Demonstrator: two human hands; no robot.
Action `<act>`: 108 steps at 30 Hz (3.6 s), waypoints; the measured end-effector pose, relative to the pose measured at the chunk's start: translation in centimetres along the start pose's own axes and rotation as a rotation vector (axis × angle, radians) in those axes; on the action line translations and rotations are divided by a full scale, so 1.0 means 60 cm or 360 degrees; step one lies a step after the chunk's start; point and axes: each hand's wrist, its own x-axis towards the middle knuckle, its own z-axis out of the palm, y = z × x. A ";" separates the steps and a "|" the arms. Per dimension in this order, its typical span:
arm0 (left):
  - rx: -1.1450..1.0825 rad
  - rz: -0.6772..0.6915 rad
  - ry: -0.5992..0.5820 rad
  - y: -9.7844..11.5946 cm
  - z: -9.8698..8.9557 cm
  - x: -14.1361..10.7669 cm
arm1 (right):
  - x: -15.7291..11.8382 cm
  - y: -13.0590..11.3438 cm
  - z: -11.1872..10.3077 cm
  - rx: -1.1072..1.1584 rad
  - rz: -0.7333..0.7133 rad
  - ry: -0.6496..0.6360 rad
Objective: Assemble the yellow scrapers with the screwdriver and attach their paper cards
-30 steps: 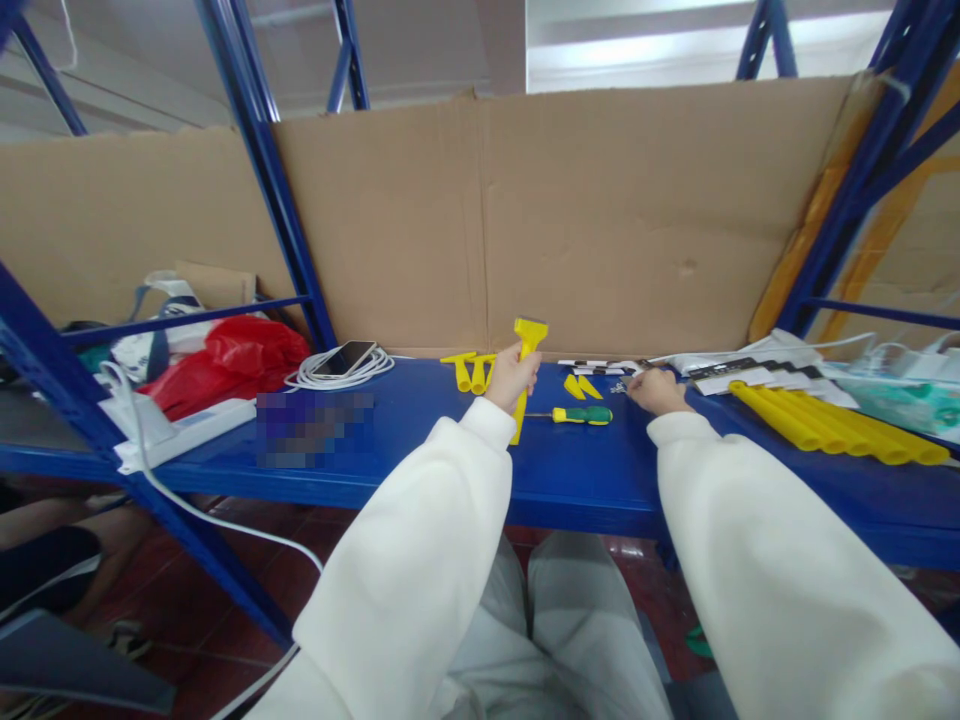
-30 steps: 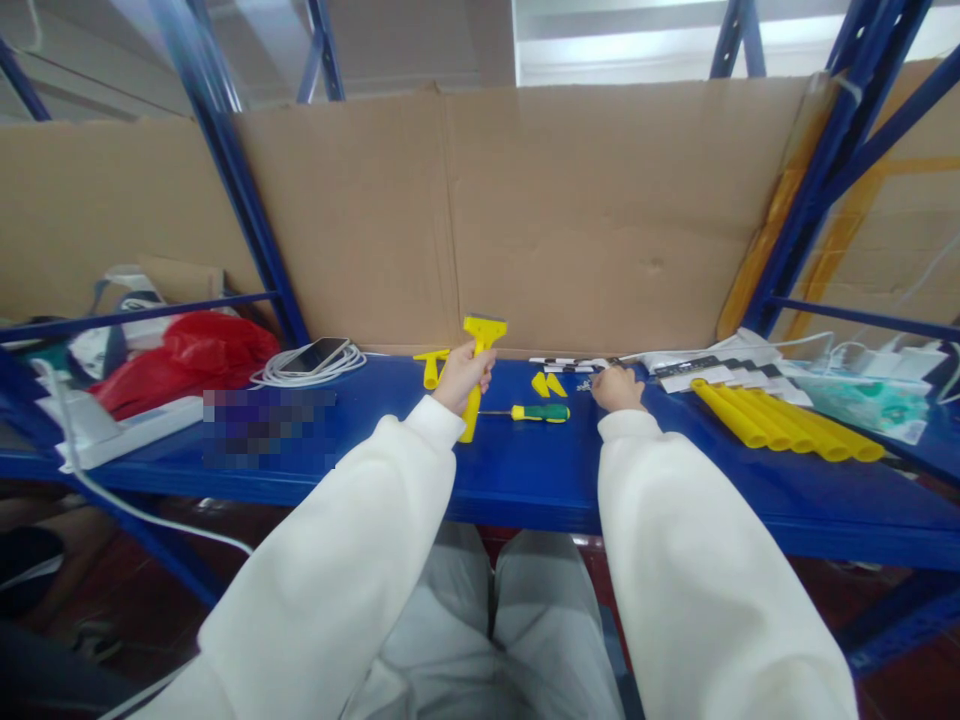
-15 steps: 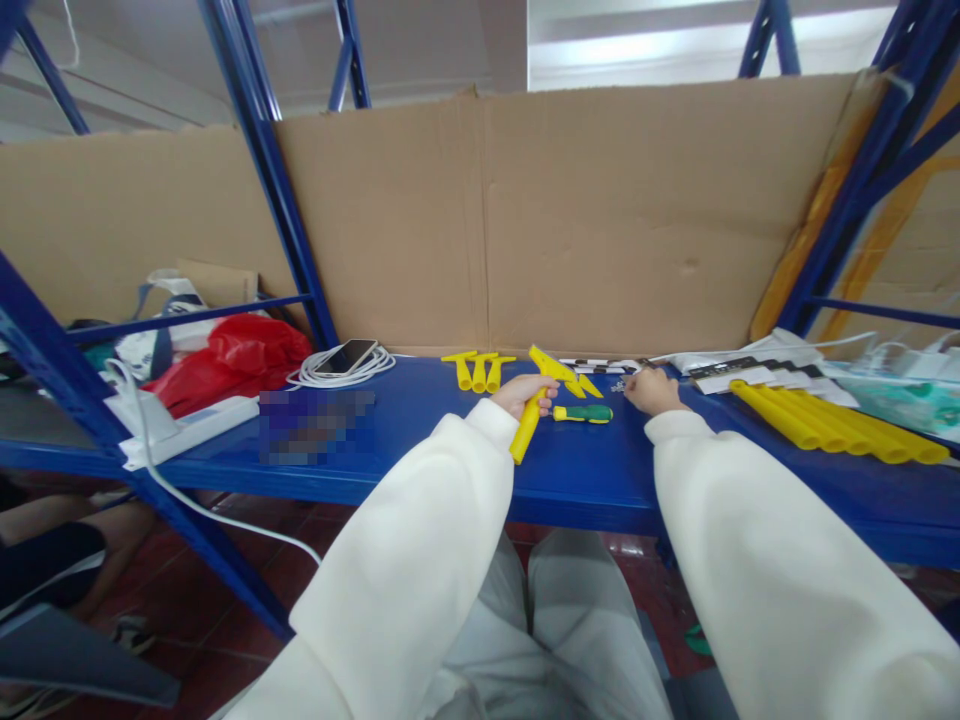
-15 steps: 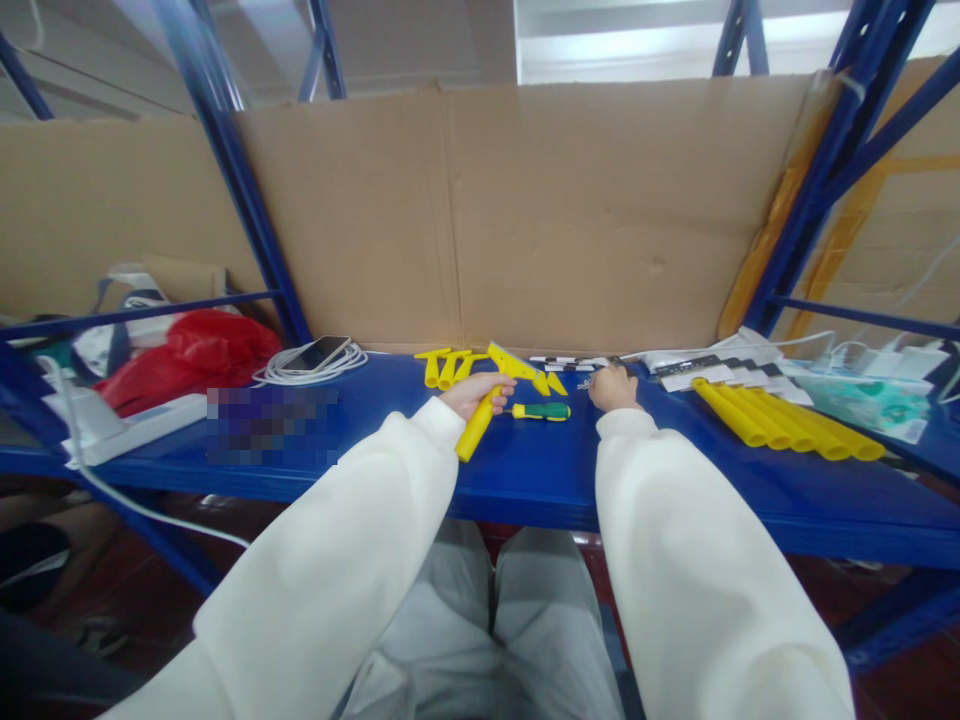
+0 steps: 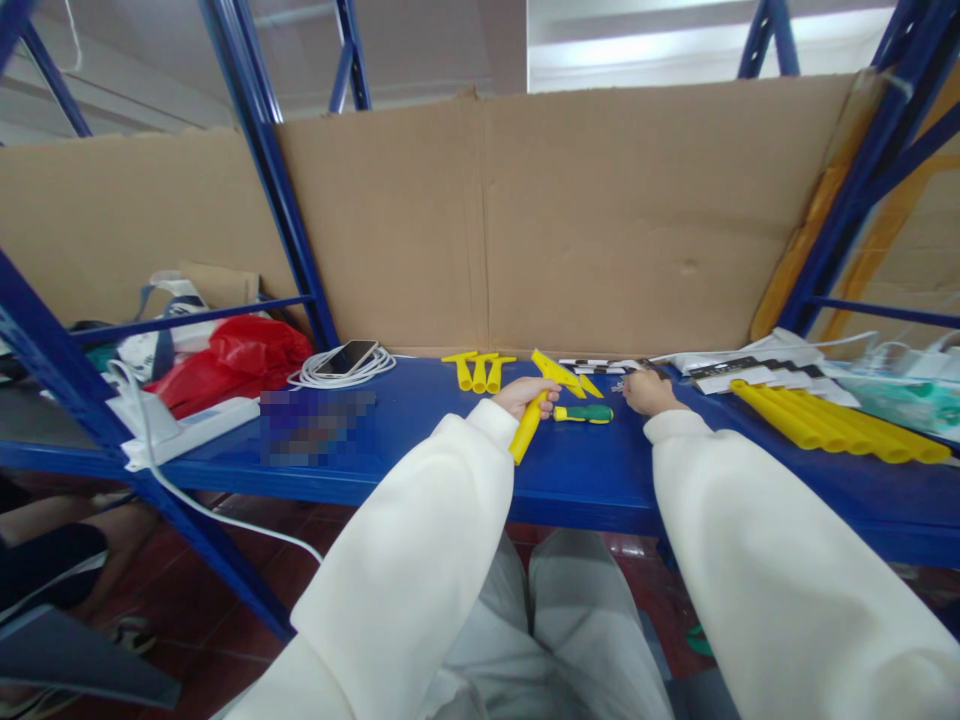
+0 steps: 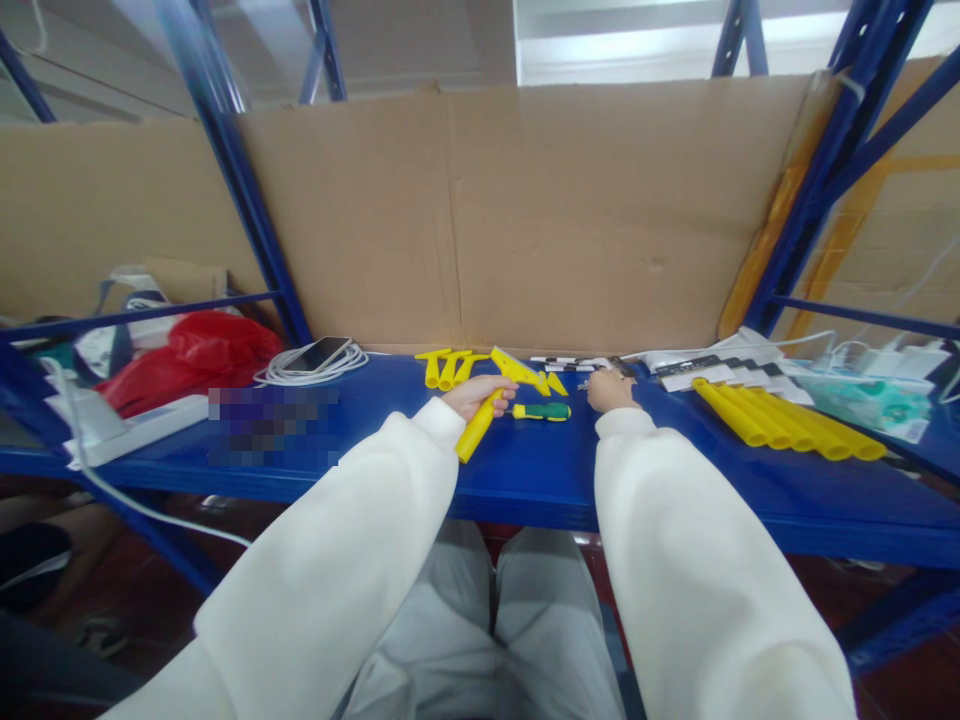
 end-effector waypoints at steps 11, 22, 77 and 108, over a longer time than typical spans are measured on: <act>0.0002 0.0029 0.0014 -0.002 -0.001 0.002 | 0.010 0.005 0.015 0.0095 -0.0087 0.0138; 0.0025 0.0067 0.0051 -0.003 0.002 -0.002 | 0.031 -0.047 0.022 0.1146 -0.0727 0.0672; -0.0197 0.0245 0.0427 0.001 -0.018 0.008 | -0.020 -0.023 -0.022 0.0863 -0.0797 -0.0324; -0.0082 0.0063 0.0314 0.001 -0.016 0.005 | 0.000 -0.042 -0.026 0.2238 -0.0127 0.0801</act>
